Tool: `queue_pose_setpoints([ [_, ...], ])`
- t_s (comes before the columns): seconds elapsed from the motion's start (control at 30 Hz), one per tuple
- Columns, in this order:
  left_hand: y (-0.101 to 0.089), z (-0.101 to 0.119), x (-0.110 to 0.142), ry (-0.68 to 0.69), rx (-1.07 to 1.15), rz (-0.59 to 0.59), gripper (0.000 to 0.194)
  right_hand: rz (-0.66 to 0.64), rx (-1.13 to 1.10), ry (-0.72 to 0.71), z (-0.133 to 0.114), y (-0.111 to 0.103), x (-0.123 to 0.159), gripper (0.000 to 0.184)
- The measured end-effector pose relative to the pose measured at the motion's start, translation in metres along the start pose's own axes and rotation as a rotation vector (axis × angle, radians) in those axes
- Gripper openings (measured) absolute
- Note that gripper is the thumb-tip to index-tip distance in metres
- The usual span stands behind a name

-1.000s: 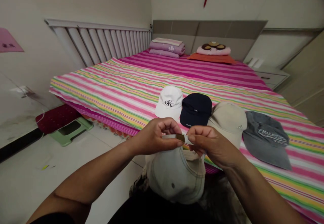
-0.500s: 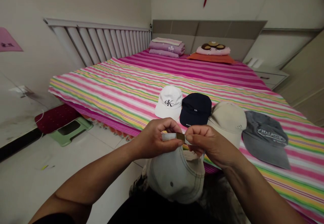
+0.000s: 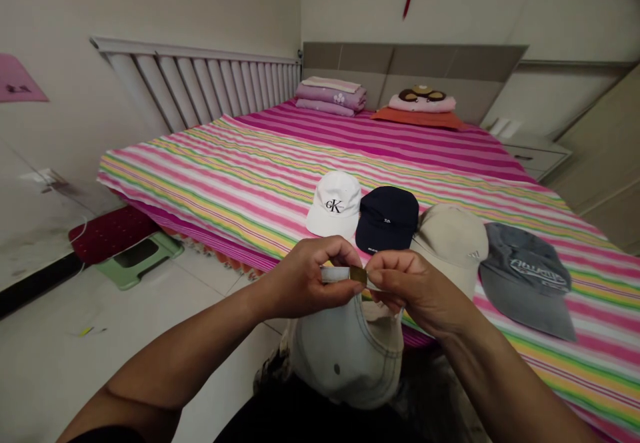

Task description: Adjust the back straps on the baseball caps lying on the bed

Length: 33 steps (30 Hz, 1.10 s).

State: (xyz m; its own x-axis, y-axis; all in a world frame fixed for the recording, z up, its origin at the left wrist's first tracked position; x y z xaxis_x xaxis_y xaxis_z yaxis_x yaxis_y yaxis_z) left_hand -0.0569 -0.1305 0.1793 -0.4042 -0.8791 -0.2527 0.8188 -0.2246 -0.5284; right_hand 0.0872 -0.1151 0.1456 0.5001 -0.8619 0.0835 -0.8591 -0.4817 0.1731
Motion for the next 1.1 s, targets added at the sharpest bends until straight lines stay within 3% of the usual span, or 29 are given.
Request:
queue_pose_setpoints([
  [0.27,-0.0008,0.0024,0.0001,0.012,-0.001,-0.013,0.014,0.016,-0.037,-0.066,-0.0003,-0.0005,0.0002,0.020],
  [0.8,-0.0037,-0.0023,0.0018,-0.019,0.009,0.052,0.017,0.029,-0.085,-0.049,0.0015,0.0035,0.0014,0.021],
  [1.1,-0.0037,0.0014,0.0006,0.052,-0.066,0.039,0.015,0.055,-0.081,-0.089,-0.0008,0.0041,-0.0007,0.018],
])
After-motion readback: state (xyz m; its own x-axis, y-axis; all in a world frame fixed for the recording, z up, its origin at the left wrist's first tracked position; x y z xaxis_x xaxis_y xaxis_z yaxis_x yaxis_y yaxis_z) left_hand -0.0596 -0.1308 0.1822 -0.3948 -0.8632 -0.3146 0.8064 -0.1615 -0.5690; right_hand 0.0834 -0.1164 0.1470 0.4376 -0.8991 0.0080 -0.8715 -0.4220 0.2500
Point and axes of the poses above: each hand's wrist, its own x-axis away from the middle knuckle, its own y-axis out of the palm, z = x × y, the point moved 4 cm from there along -x, towards the middle knuckle, and after that the axes turned 7 degrees about -y, right-handed, at the moved point
